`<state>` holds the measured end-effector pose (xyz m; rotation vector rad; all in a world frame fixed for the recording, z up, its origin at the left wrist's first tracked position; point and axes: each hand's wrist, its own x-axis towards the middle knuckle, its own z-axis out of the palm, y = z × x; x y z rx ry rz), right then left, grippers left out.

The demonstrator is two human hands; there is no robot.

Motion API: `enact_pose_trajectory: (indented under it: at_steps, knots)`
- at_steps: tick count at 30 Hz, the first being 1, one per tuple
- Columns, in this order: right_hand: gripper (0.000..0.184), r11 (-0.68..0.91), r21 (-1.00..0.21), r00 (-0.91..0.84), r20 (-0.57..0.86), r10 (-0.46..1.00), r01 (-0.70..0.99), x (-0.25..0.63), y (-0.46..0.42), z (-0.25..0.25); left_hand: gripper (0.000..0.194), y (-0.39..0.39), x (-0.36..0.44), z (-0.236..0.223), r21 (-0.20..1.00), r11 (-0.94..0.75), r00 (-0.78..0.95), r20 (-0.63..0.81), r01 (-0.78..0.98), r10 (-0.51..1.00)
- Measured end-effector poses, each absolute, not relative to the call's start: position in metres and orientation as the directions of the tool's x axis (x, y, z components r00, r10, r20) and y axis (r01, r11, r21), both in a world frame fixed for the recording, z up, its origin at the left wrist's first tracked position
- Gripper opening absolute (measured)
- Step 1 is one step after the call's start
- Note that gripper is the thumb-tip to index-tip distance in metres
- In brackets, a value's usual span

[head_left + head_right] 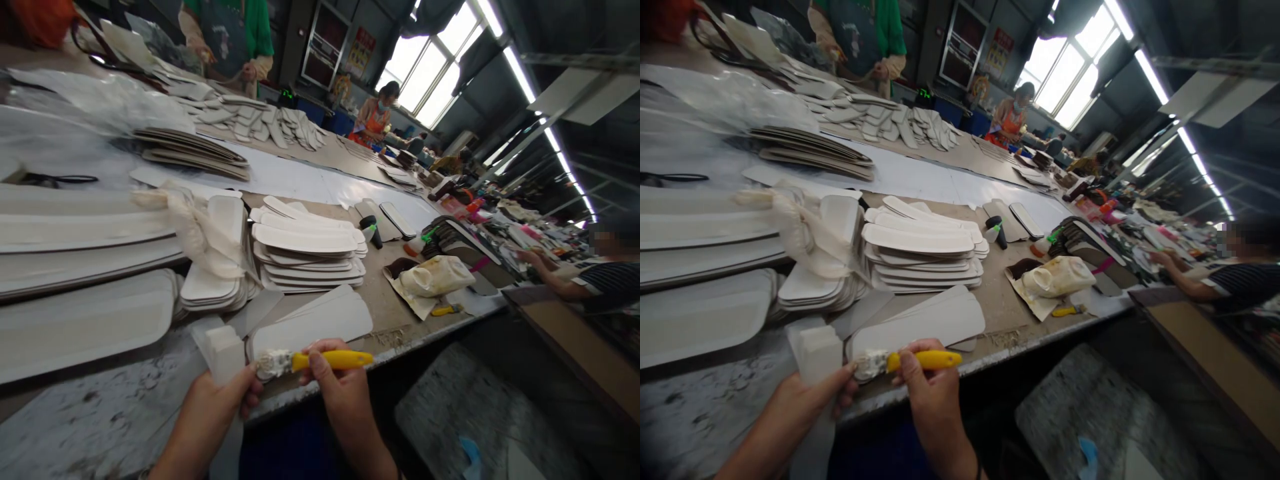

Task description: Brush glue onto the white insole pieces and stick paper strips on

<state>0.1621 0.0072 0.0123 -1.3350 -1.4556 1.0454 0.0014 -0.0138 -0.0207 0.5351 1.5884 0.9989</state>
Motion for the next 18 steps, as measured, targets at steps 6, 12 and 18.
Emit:
enact_pose_trajectory:
  at_steps: [6,12,18]
  knots:
    - [0.022,0.084,-0.919,0.068,0.119,0.991,0.384,0.170,0.018,0.015,0.030,-0.012,0.000,-0.014,0.828,0.528,-0.233,-0.561,-0.192,0.795]
    - [0.023,0.119,-0.908,-0.037,0.113,0.993,0.403,0.165,0.020,0.009,0.031,-0.013,0.000,-0.015,0.820,0.542,-0.237,-0.572,-0.183,0.786]
    - [0.020,0.182,-0.816,0.011,0.224,0.974,0.549,0.178,0.027,0.015,0.030,-0.011,0.002,-0.012,0.805,0.561,-0.282,-0.594,-0.193,0.754]
